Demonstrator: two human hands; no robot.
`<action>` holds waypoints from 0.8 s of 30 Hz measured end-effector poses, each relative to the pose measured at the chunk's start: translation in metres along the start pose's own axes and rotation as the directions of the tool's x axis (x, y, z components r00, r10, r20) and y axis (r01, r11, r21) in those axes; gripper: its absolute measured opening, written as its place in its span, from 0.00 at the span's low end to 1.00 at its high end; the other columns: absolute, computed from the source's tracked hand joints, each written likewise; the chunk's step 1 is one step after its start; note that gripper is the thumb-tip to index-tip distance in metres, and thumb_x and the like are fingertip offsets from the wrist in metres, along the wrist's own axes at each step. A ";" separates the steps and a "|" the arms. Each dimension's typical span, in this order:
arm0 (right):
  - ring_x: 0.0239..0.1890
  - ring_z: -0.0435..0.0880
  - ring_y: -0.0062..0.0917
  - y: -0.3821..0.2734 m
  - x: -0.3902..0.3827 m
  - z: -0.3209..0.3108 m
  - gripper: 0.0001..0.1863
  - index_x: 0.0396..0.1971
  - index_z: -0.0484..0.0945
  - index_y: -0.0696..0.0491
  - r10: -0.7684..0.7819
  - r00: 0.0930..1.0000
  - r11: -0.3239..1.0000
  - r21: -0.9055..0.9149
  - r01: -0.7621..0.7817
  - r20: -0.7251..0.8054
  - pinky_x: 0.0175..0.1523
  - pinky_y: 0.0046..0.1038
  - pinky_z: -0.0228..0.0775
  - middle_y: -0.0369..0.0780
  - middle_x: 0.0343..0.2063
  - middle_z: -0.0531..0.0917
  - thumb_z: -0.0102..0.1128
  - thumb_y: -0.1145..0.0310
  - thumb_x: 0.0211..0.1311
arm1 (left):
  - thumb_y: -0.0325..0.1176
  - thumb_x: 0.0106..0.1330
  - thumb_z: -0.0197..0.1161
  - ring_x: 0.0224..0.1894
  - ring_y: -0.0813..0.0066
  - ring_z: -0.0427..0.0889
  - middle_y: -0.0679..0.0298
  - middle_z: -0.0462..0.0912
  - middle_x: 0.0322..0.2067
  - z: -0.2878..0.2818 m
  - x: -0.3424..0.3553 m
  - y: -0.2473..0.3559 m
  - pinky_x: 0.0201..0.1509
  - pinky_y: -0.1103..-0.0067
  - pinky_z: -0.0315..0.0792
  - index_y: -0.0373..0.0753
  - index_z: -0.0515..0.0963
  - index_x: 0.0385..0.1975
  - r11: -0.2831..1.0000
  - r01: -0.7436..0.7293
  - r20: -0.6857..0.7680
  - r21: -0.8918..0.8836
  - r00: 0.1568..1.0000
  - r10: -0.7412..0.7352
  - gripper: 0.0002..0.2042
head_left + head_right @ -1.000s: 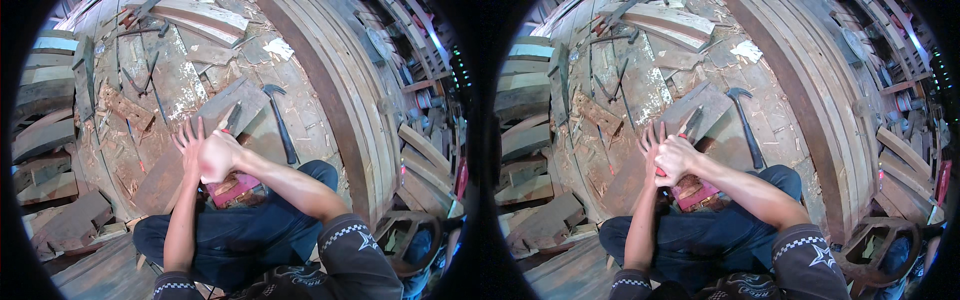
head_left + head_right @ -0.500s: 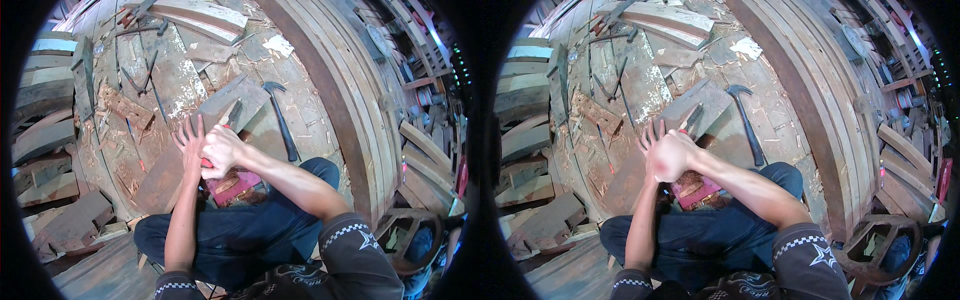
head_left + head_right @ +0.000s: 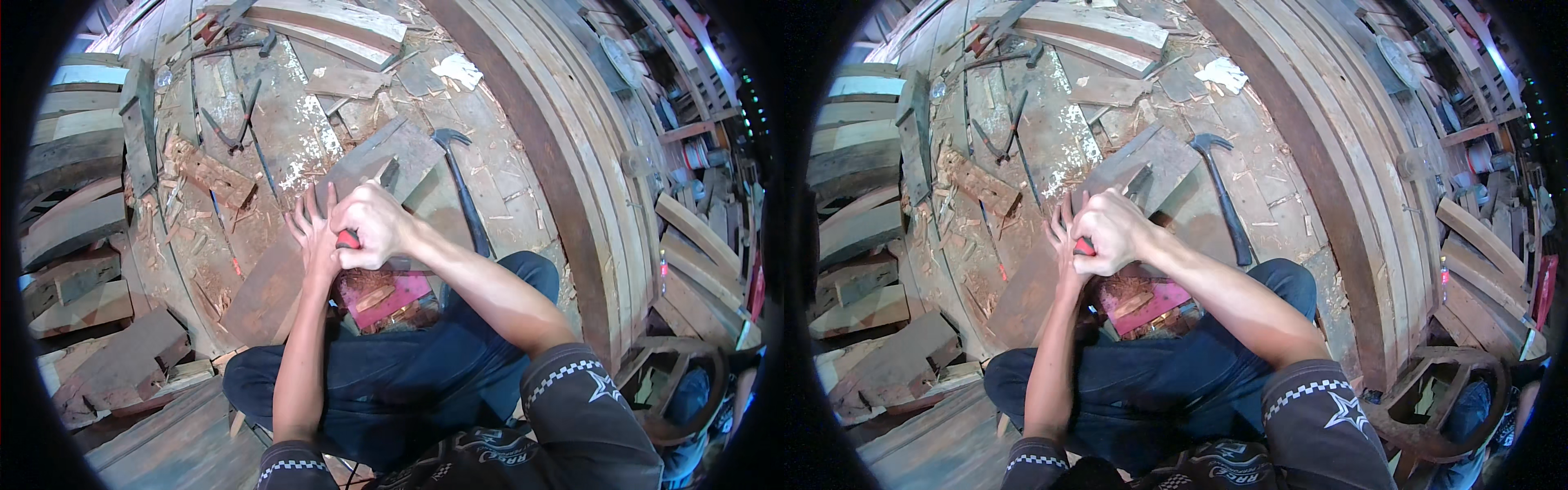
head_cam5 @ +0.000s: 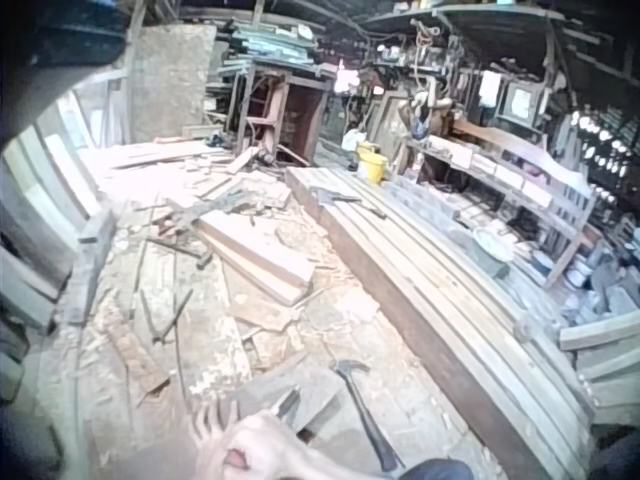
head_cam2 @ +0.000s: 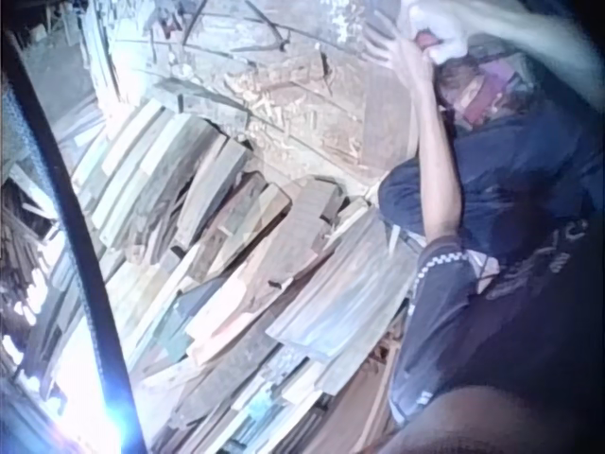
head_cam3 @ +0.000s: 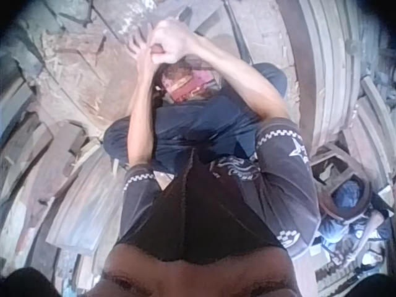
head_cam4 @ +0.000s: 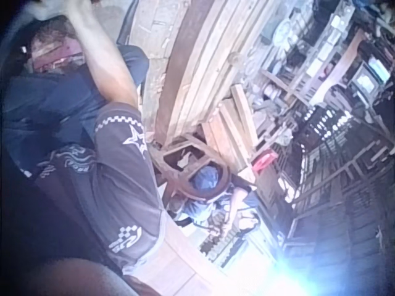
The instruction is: The person carves and shapes a piece of wood using a hand chisel.
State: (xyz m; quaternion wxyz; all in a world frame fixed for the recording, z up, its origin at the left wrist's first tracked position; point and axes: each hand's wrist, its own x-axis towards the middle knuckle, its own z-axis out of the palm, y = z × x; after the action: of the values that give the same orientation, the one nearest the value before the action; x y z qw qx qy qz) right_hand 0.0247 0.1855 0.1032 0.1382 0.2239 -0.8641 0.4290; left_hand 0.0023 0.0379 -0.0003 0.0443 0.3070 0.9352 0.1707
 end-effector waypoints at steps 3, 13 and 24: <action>0.16 0.74 0.43 0.007 -0.002 -0.005 0.20 0.08 0.69 0.56 0.022 0.999 0.998 0.052 -0.019 -0.047 0.22 0.36 0.63 0.46 0.11 0.72 0.64 0.54 0.30 | 0.43 0.56 0.58 0.70 0.44 0.45 0.48 0.45 0.69 -0.002 0.002 0.003 0.70 0.46 0.31 0.51 0.45 0.72 0.999 0.030 0.016 -0.013 0.999 -0.030 0.42; 0.13 0.72 0.42 0.001 -0.013 0.015 0.24 0.08 0.76 0.53 0.106 0.961 0.967 -0.253 -0.040 0.256 0.24 0.39 0.60 0.45 0.06 0.69 0.62 0.43 0.29 | 0.45 0.60 0.54 0.69 0.47 0.47 0.51 0.47 0.69 0.013 0.004 -0.006 0.69 0.45 0.33 0.51 0.47 0.72 0.996 0.035 -0.005 0.079 0.999 -0.035 0.38; 0.15 0.74 0.43 0.002 -0.011 0.018 0.23 0.08 0.76 0.53 0.146 0.938 0.969 -0.235 -0.072 0.314 0.26 0.40 0.62 0.44 0.08 0.72 0.63 0.45 0.28 | 0.43 0.61 0.53 0.70 0.46 0.46 0.51 0.47 0.69 0.010 0.003 -0.005 0.69 0.44 0.33 0.51 0.47 0.72 0.997 0.039 0.000 0.063 0.999 -0.039 0.38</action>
State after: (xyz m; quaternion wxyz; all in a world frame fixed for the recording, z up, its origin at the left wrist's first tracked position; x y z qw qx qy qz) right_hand 0.0323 0.1747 0.0865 -0.0082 0.2274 -0.9282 0.2943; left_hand -0.0007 0.0388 -0.0116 0.0386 0.2902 0.9458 0.1403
